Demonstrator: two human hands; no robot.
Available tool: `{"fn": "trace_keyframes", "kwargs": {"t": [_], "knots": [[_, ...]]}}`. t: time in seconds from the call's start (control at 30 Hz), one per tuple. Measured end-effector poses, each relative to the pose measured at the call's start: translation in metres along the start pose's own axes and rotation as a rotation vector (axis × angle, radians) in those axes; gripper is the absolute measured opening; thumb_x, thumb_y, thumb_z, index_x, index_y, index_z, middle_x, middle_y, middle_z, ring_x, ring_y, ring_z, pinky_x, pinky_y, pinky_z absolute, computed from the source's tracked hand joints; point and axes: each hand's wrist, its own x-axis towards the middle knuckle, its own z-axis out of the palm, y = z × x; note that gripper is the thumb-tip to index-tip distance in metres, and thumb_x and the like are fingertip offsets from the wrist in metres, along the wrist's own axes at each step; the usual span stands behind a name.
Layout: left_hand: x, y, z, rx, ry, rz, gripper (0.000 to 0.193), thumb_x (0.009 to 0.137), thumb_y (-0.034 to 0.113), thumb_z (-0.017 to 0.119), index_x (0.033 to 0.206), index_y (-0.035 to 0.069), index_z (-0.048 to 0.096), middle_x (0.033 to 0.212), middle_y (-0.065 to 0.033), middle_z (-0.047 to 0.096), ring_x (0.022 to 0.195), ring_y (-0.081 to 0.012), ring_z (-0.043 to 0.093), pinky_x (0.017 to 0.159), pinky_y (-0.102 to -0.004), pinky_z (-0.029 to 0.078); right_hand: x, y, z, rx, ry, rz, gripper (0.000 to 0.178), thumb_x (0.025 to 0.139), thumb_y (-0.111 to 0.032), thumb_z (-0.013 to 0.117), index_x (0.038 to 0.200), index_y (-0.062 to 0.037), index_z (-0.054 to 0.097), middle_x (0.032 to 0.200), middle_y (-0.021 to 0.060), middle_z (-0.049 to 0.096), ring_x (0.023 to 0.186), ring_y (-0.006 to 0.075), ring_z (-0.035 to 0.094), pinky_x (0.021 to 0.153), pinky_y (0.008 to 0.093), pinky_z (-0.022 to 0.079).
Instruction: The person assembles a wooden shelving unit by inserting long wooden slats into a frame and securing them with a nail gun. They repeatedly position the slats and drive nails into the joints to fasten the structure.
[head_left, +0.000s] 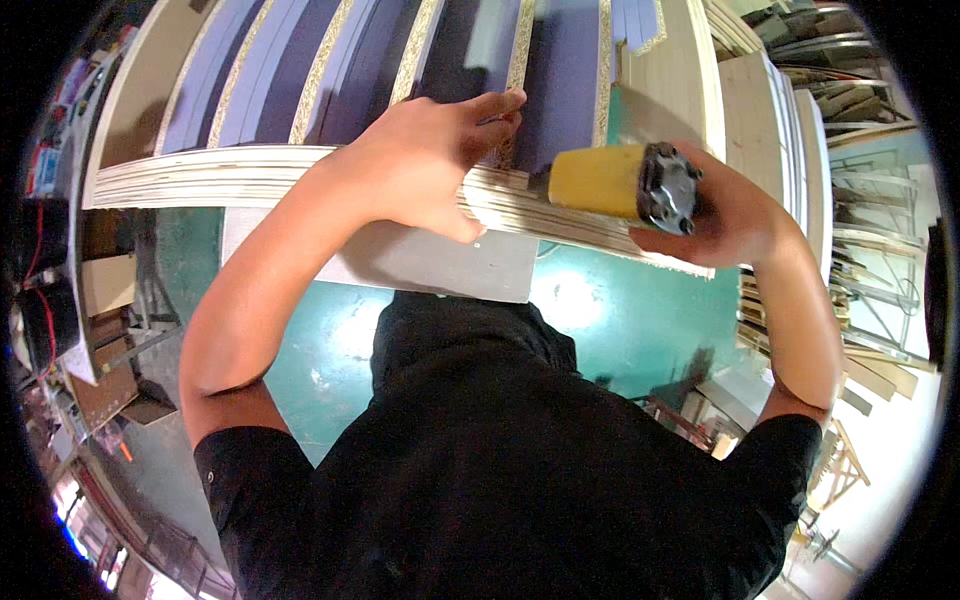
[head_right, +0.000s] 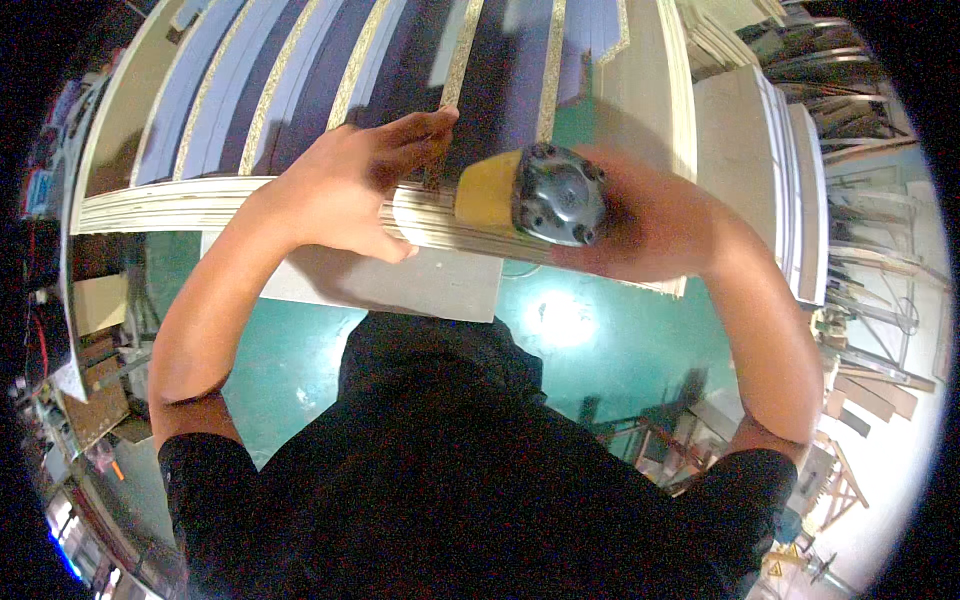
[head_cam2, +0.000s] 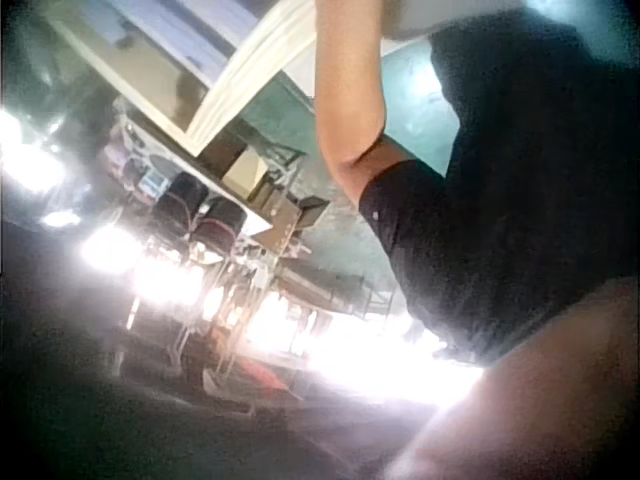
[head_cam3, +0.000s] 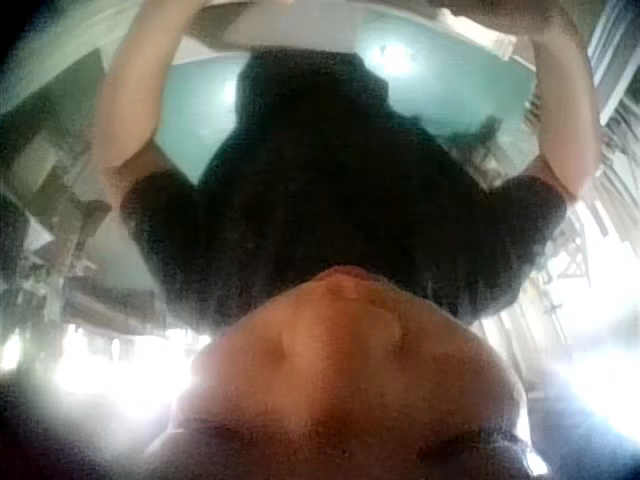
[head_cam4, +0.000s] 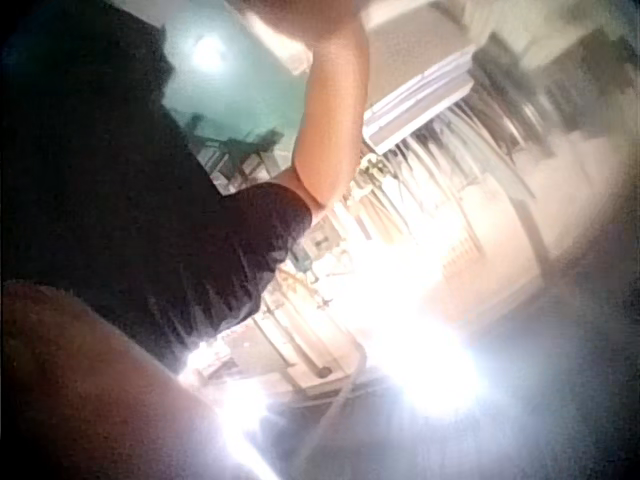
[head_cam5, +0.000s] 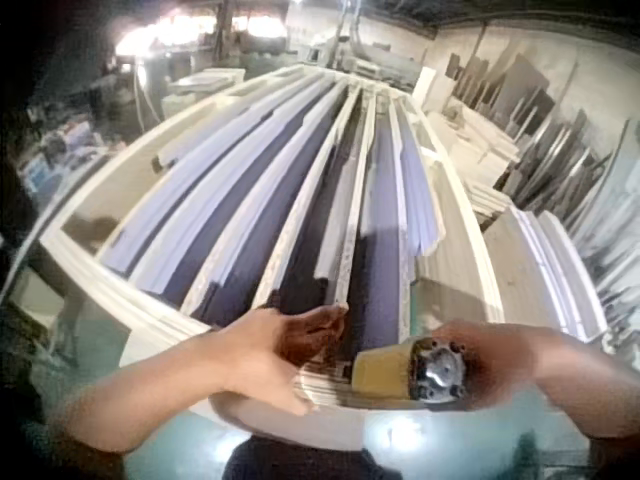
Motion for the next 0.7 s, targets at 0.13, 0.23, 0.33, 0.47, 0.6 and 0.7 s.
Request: {"fn": "trace_keyframes", "kwargs": {"t": [0.13, 0.23, 0.33, 0.47, 0.6, 0.7], "knots": [[-0.002, -0.008, 0.011, -0.035, 0.059, 0.058, 0.092, 0.063, 0.04, 0.081, 0.145, 0.007, 0.054, 0.151, -0.0171, 0.053, 0.113, -0.0333, 0.068, 0.092, -0.0424, 0.057, 0.028, -0.026, 0.009, -0.046, -0.001, 0.19, 0.066, 0.08, -0.002, 0.085, 0.137, -0.0036, 0.051, 0.114, 0.0064, 0.07, 0.103, 0.0129, 0.064, 0.091, 0.0309, 0.054], [-0.002, -0.012, 0.012, 0.065, 0.136, 0.172, 0.084, 0.067, 0.04, 0.078, 0.142, 0.012, 0.056, 0.151, -0.0168, 0.052, 0.113, -0.0323, 0.068, 0.089, -0.0427, 0.058, 0.026, -0.03, 0.014, -0.028, 0.126, 0.401, 0.062, 0.078, -0.012, 0.086, 0.133, -0.0029, 0.059, 0.118, 0.0115, 0.071, 0.105, 0.0195, 0.067, 0.095, 0.0353, 0.054], [-0.001, -0.009, 0.009, 0.088, 0.017, 0.071, 0.084, 0.067, 0.041, 0.078, 0.143, 0.013, 0.057, 0.152, -0.0168, 0.05, 0.115, -0.0326, 0.068, 0.09, -0.0427, 0.058, 0.037, -0.056, 0.017, -0.4, 0.123, 0.447, 0.064, 0.076, -0.018, 0.087, 0.133, -0.0022, 0.06, 0.117, 0.0148, 0.072, 0.104, 0.0241, 0.07, 0.095, 0.0371, 0.055], [-0.001, -0.018, 0.018, 0.117, 0.104, 0.123, 0.084, 0.068, 0.042, 0.078, 0.144, 0.014, 0.056, 0.153, -0.0154, 0.05, 0.117, -0.0328, 0.067, 0.094, -0.043, 0.057, 0.048, -0.063, 0.02, -0.35, 0.101, 0.48, 0.059, 0.079, -0.012, 0.087, 0.129, 0.0004, 0.056, 0.103, 0.0095, 0.072, 0.084, 0.0165, 0.068, 0.076, 0.0328, 0.056], [0.0, -0.012, 0.011, 0.111, 0.028, 0.07, 0.084, 0.069, 0.043, 0.078, 0.145, 0.019, 0.055, 0.155, -0.0136, 0.049, 0.121, -0.0315, 0.065, 0.096, -0.0437, 0.056, 0.051, -0.065, 0.021, -0.319, 0.077, 0.49, 0.055, 0.081, -0.009, 0.086, 0.126, 0.0, 0.057, 0.099, 0.0076, 0.072, 0.078, 0.0141, 0.067, 0.071, 0.0319, 0.056], [0.0, -0.012, 0.012, 0.137, 0.024, 0.073, 0.083, 0.069, 0.044, 0.078, 0.145, 0.02, 0.055, 0.155, -0.0132, 0.048, 0.122, -0.0311, 0.064, 0.097, -0.044, 0.056, 0.052, -0.068, 0.022, -0.353, 0.074, 0.476, 0.054, 0.081, -0.009, 0.086, 0.126, 0.0001, 0.057, 0.101, 0.0079, 0.072, 0.081, 0.0139, 0.067, 0.073, 0.0319, 0.056]]}}
